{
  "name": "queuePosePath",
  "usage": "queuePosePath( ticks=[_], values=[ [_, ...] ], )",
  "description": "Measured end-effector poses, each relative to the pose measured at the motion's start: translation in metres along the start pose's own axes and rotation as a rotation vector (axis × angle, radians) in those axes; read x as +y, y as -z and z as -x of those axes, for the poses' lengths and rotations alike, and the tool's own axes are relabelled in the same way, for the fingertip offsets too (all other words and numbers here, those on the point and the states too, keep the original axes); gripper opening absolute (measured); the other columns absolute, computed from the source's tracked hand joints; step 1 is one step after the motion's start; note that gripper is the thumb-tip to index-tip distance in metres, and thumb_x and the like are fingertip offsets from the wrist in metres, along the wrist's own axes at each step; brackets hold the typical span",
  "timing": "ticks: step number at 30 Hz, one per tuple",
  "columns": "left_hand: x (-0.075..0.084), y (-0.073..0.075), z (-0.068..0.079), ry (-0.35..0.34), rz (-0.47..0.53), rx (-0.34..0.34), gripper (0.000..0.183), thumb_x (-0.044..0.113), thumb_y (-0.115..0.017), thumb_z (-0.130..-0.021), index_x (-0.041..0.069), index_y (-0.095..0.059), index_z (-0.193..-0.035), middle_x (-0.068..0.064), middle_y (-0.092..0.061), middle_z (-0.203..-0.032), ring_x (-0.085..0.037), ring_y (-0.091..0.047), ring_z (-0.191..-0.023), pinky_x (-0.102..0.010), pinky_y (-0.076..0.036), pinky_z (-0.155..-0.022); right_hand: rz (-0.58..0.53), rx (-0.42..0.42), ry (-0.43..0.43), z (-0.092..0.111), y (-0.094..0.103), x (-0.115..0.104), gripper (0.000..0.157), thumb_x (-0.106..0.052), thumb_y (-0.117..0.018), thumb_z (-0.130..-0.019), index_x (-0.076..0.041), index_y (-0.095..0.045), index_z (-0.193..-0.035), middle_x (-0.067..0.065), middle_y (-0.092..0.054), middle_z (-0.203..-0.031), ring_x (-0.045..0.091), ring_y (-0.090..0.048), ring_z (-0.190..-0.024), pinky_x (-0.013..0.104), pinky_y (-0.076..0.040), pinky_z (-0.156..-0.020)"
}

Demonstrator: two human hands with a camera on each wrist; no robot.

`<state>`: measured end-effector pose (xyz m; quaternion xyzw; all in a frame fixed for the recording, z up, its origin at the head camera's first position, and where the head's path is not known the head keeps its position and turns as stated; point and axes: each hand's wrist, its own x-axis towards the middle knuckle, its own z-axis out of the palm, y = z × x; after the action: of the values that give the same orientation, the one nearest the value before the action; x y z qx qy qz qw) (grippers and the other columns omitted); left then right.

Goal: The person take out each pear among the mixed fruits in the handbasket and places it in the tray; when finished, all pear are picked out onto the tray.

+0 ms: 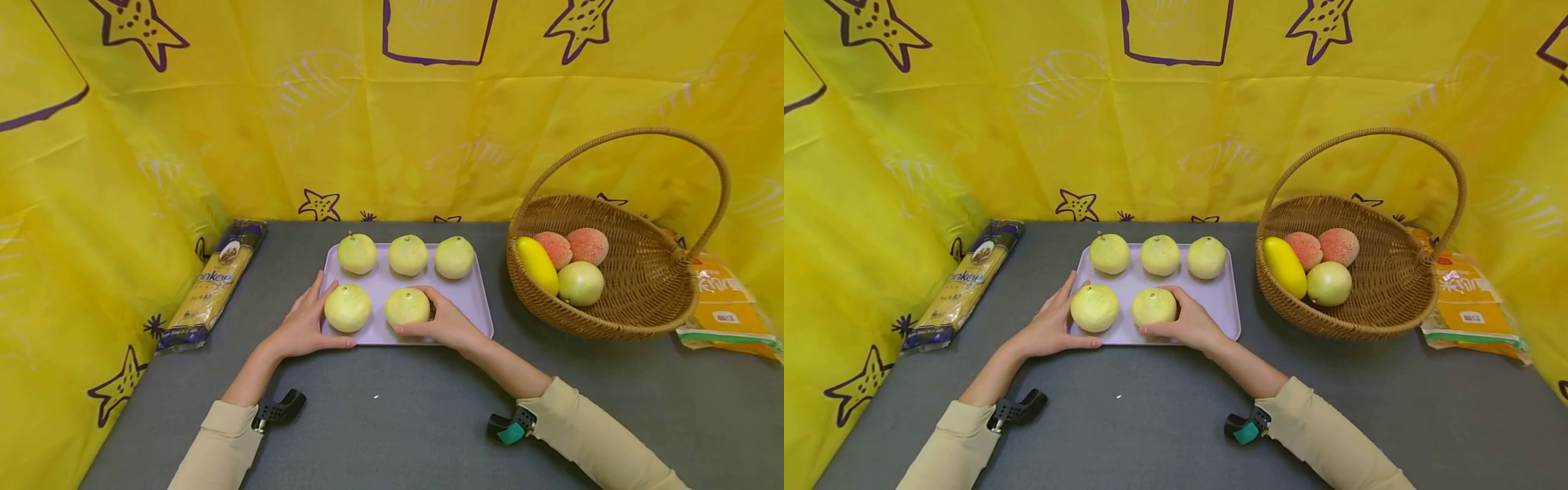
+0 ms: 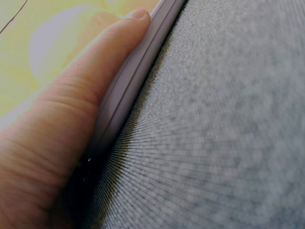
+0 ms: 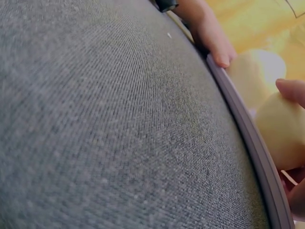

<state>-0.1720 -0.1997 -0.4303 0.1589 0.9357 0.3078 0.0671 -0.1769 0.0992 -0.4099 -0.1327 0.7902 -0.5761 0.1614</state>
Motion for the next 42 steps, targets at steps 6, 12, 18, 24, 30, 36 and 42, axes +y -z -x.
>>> queuePosePath(
  ticks=[6, 12, 18, 24, 30, 36, 42],
  values=[
    [0.0, 0.0, -0.001, 0.002, -0.004, -0.001, 0.122, 0.063, -0.08, -0.067, 0.007, -0.017, -0.156, -0.017, 0.01, -0.162, -0.048, -0.005, -0.144, -0.07, -0.011, -0.106, -0.013, 0.0, 0.009, 0.001, 0.001, -0.001, 0.069, -0.022, -0.084, -0.077, -0.007, -0.05, -0.135, 0.01, -0.06, -0.12, 0.022, -0.056, -0.105, 0.037, -0.043, -0.092],
    [0.001, 0.0, -0.001, -0.001, -0.003, -0.003, 0.122, 0.062, -0.08, -0.067, 0.007, -0.017, -0.156, -0.018, 0.01, -0.162, -0.048, -0.005, -0.144, -0.069, -0.01, -0.107, -0.006, -0.012, 0.01, 0.001, 0.0, 0.001, 0.071, -0.023, -0.084, -0.077, -0.009, -0.048, -0.137, 0.01, -0.058, -0.122, 0.022, -0.056, -0.105, 0.037, -0.043, -0.092],
    [0.002, 0.0, 0.0, 0.004, -0.003, -0.003, 0.123, 0.063, -0.08, -0.067, 0.007, -0.017, -0.156, -0.017, 0.009, -0.162, -0.048, -0.005, -0.144, -0.07, -0.011, -0.106, -0.003, -0.016, 0.01, 0.001, 0.0, 0.001, 0.073, -0.023, -0.085, -0.075, -0.012, -0.048, -0.137, 0.007, -0.059, -0.121, 0.02, -0.056, -0.104, 0.036, -0.043, -0.09],
    [0.002, 0.0, 0.0, 0.004, -0.006, -0.005, 0.123, 0.063, -0.08, -0.067, 0.007, -0.017, -0.156, -0.017, 0.01, -0.162, -0.047, -0.004, -0.144, -0.069, -0.011, -0.107, 0.01, -0.03, -0.001, 0.005, 0.003, -0.003, 0.076, -0.023, -0.086, -0.075, -0.016, -0.046, -0.139, 0.006, -0.057, -0.124, 0.022, -0.055, -0.105, 0.036, -0.043, -0.09],
    [0.002, 0.001, 0.0, 0.01, -0.003, -0.008, 0.123, 0.062, -0.081, -0.067, 0.008, -0.016, -0.156, -0.016, 0.01, -0.162, -0.047, -0.004, -0.144, -0.069, -0.01, -0.107, 0.005, -0.041, -0.012, 0.01, 0.01, -0.01, 0.078, -0.021, -0.085, -0.076, -0.013, -0.044, -0.142, 0.012, -0.053, -0.129, 0.025, -0.057, -0.106, 0.034, -0.045, -0.089],
    [0.003, 0.001, 0.0, -0.019, -0.001, 0.007, 0.123, 0.061, -0.082, -0.066, 0.005, -0.018, -0.156, -0.018, 0.009, -0.161, -0.046, -0.005, -0.144, -0.065, -0.009, -0.109, 0.004, -0.047, -0.015, 0.017, 0.022, -0.015, 0.081, -0.02, -0.085, -0.076, -0.009, -0.043, -0.144, 0.007, -0.048, -0.14, 0.026, -0.05, -0.116, 0.039, -0.044, -0.094],
    [0.002, 0.001, 0.0, -0.016, -0.003, 0.005, 0.123, 0.061, -0.082, -0.067, 0.006, -0.017, -0.156, -0.017, 0.01, -0.162, -0.047, -0.004, -0.144, -0.066, -0.009, -0.108, 0.017, -0.081, 0.023, 0.025, 0.037, -0.023, 0.077, -0.02, -0.083, -0.079, -0.005, -0.042, -0.143, 0.008, -0.042, -0.147, 0.028, -0.041, -0.13, 0.047, -0.037, -0.104]
  ],
)
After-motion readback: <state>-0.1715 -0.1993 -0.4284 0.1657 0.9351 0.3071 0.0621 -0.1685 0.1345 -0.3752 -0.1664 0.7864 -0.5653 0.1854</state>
